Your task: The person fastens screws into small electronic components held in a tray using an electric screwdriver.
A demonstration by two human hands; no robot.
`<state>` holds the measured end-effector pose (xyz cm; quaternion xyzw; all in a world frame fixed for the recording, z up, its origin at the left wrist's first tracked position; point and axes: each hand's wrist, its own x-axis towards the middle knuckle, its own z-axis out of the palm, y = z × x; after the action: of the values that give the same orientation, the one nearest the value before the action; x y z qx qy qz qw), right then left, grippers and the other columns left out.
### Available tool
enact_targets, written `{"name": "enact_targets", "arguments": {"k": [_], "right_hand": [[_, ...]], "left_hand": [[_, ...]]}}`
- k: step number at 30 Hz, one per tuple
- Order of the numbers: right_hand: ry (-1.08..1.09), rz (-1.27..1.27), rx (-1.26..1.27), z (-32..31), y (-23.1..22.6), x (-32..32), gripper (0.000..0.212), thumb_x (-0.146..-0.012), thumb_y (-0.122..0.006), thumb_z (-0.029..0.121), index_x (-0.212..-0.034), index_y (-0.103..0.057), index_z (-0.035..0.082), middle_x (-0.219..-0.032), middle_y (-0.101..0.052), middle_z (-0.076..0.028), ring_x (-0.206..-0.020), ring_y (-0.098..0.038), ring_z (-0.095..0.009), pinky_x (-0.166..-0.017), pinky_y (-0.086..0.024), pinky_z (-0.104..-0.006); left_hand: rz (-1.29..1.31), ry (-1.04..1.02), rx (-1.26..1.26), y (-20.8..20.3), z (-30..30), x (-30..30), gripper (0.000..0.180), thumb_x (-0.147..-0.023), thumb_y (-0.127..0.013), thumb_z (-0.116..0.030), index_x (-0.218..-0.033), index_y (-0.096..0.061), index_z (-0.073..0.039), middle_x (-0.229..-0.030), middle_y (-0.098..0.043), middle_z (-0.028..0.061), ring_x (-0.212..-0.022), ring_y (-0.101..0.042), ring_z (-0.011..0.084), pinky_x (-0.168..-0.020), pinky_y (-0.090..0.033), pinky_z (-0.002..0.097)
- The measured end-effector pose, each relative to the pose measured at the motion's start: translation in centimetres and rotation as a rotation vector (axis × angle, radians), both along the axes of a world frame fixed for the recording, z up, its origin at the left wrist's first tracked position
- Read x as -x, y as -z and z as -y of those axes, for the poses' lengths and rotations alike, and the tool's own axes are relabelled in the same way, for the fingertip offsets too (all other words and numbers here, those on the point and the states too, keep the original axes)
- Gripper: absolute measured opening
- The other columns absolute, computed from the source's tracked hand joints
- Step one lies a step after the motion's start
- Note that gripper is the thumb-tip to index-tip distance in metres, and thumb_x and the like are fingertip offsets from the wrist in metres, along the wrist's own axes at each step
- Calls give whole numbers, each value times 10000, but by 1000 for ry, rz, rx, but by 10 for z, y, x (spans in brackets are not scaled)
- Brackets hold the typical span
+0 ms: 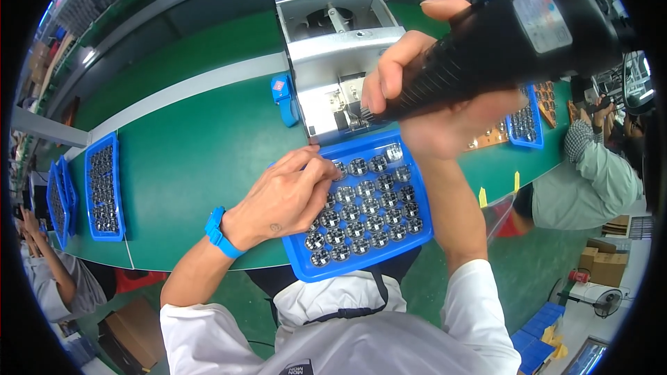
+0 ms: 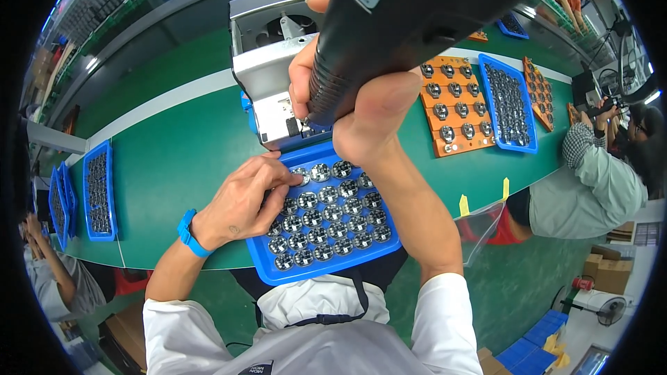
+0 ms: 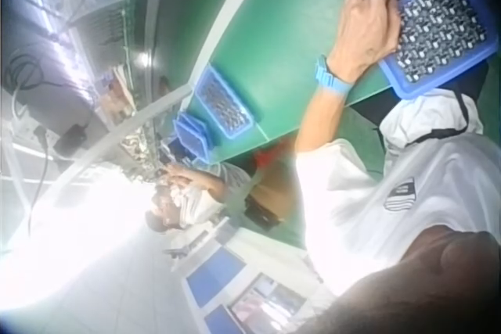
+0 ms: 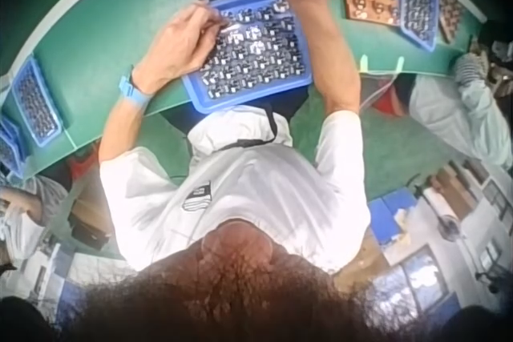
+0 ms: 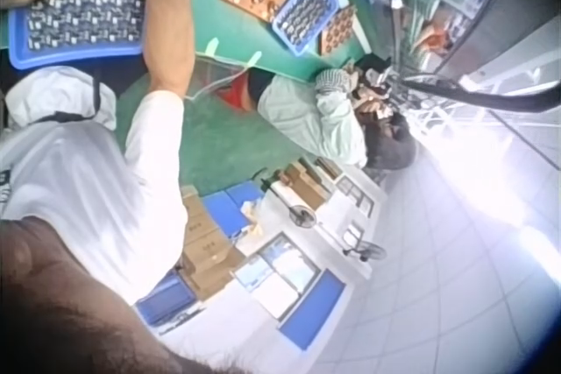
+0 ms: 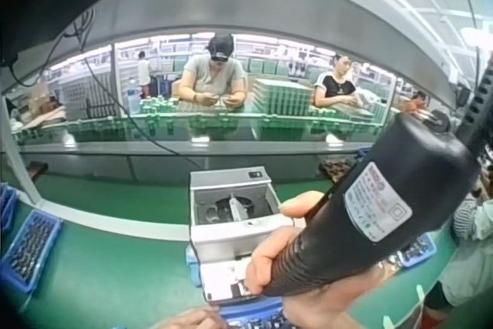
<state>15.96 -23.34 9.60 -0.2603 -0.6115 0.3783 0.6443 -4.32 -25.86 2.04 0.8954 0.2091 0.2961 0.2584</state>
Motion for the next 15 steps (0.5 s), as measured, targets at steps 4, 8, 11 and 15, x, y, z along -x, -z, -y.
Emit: {"name": "enact_targets", "arguments": {"k": [4, 8, 11, 15], "right_hand": [[79, 74, 45, 3, -5, 6, 1046, -706, -323, 908, -1307, -350, 52, -641, -539, -91, -500, -561, -186, -485, -482, -288], [-99, 13, 166, 14, -1, 5, 1043, -693, -340, 917, -1317, -344, 81, -651, -546, -97, -497, -556, -207, -491, -489, -334], [-244, -43, 232, 27, 10, 5, 1008, -713, -347, 908, -1325, -342, 107, -664, -552, -128, -519, -559, -252, -499, -484, -372], [-349, -47, 355, 28, 21, 9, 976, -762, -309, 886, -1296, -359, 70, -673, -568, -171, -537, -560, -268, -512, -477, -380]], "left_hand": [[-7, -2, 22, 1, 0, 1, 231, -811, -582, 69, -1010, -485, 3, -947, -679, 112, -915, -641, 332, -948, -486, 485], [-9, -14, 50, -2, -1, 2, 230, -838, -573, 51, -1041, -467, 21, -953, -677, 137, -913, -644, 349, -893, -493, 441], [29, -35, 120, -4, 2, 0, 190, -830, -566, 44, -1004, -492, 27, -956, -651, 160, -913, -631, 357, -877, -489, 437], [30, -56, 226, -9, 1, 0, 170, -826, -557, 39, -985, -500, 26, -936, -634, 168, -894, -620, 362, -869, -482, 447]]}}
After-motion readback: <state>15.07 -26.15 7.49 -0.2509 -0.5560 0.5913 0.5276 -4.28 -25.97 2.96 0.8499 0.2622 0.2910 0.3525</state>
